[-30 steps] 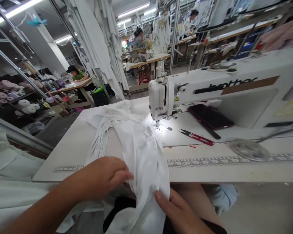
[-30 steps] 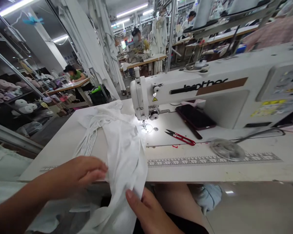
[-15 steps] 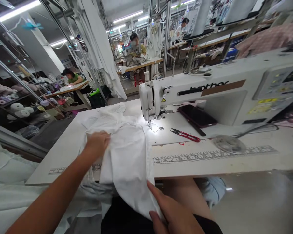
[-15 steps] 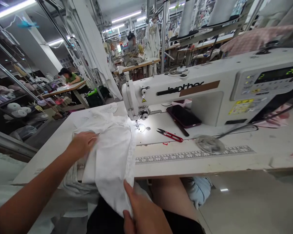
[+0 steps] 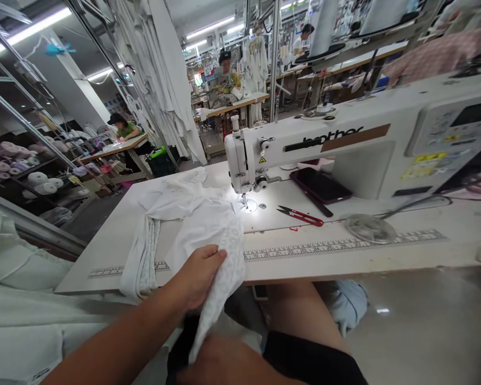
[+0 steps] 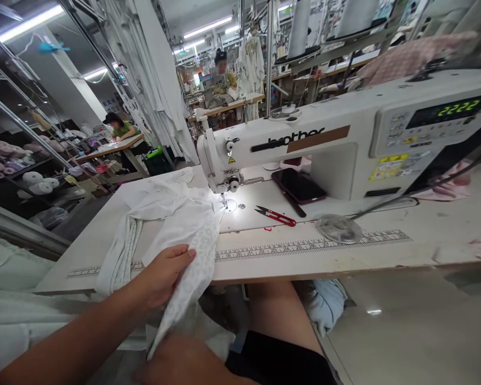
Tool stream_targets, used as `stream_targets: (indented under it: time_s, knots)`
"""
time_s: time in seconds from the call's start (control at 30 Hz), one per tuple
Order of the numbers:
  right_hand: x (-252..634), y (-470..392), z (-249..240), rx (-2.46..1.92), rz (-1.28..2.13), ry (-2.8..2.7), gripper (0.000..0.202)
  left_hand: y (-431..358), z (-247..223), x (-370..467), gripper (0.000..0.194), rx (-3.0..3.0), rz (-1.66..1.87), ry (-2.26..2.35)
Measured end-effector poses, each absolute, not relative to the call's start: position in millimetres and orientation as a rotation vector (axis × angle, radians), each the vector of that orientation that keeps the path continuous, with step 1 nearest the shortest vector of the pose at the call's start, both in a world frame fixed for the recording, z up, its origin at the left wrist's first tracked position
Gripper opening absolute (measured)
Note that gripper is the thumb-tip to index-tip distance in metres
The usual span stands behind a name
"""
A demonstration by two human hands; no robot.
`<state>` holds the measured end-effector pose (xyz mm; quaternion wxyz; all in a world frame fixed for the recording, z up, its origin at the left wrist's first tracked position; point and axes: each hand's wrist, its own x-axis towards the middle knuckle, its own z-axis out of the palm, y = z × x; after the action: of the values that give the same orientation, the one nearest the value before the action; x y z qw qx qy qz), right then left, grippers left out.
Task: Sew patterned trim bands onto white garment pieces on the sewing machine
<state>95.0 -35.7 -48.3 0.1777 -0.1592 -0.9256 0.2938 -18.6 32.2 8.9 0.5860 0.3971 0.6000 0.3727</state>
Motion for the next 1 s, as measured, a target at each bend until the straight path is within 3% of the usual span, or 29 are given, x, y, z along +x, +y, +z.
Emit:
stream_targets:
  time_s: [0.2,0.33,0.73,1.0]
  knots:
    - [143.4,-6.5,-14.0,-0.472,0.966,-2.573,0.021,15.1,-0.6,-13.8,0.042,0.828,1.047,1.309]
    - [166.3,30.8,-2.8,-0.814,0.739,-2.277,0.025,0.9,-4.7,-12.8,0.049,0.867,1.09,1.303]
    - [163.5,23.1,-18.8,-0.479,0.521,-2.583,0.022,-27.5,-20.6,-13.7,0.066,0.704,0.983,1.343]
    - [164.0,22.2,-3.1,-0.424,0.37,-2.712,0.026,-35.8,-24.2,-13.7,0.058,0.598,1.005,1.126]
